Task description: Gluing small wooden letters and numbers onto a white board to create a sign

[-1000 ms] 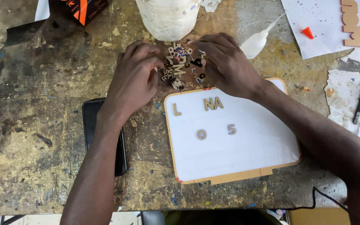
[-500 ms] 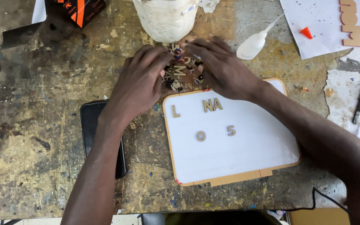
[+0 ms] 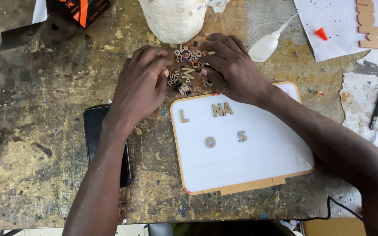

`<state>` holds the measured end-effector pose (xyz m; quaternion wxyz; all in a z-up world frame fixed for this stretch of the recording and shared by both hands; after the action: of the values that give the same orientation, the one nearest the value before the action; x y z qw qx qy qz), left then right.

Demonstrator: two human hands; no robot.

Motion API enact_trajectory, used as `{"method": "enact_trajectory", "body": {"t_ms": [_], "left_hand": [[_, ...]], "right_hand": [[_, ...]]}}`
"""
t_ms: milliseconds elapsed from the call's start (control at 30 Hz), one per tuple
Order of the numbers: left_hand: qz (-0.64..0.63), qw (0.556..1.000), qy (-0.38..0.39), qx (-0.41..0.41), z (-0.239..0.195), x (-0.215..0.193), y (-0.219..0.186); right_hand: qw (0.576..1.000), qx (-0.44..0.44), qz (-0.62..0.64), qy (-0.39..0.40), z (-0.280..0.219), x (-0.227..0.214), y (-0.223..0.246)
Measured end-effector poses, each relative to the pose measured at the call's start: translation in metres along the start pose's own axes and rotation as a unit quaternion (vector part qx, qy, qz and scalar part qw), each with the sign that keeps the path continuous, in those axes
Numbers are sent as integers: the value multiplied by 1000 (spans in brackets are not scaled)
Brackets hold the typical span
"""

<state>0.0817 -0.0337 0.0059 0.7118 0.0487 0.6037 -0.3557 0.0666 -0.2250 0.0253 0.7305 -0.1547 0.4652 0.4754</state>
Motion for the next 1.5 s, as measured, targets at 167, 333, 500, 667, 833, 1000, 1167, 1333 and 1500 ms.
{"method": "enact_trajectory", "body": {"t_ms": [167, 333, 500, 667, 833, 1000, 1167, 1333, 1500], "left_hand": [[-34, 999, -8, 41, -2, -3, -11], [-33, 999, -8, 22, -1, -4, -8], [-45, 999, -28, -13, 0, -17, -1], [-110, 990, -81, -43, -1, -44, 4], [-173, 980, -99, 2, 0, -66, -1], [-207, 972, -101, 48, 1, -63, -18], [-225, 968, -43, 97, 3, -60, -62], [-252, 962, -20, 103, -2, -48, -66], [-264, 959, -9, 102, 1, -45, -69]], "right_hand": [[1000, -7, -10, -17, 3, -3, 1], [1000, 6, 2, -7, 2, 2, -2], [1000, 8, 6, -5, 3, 5, -2], [999, 22, 49, -9, 8, 2, -2], [993, 47, 71, -86, 7, -4, -10], [955, 149, 228, -115, -2, -23, -21], [901, 165, 388, -105, 6, -24, 1], [883, 154, 432, -101, 0, -13, -5], [873, 173, 447, -90, 7, -23, -12]]}}
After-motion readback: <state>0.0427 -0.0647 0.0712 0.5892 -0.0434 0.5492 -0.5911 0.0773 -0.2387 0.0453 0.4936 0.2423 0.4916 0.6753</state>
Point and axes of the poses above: each hand's wrist, its own z-axis towards the middle knuckle, its own x-axis out of the palm, y = z × x, the point moved 9 cm from there along z, towards the middle knuckle, and after that the axes turned 3 degrees about -x, right-handed, at the moved point
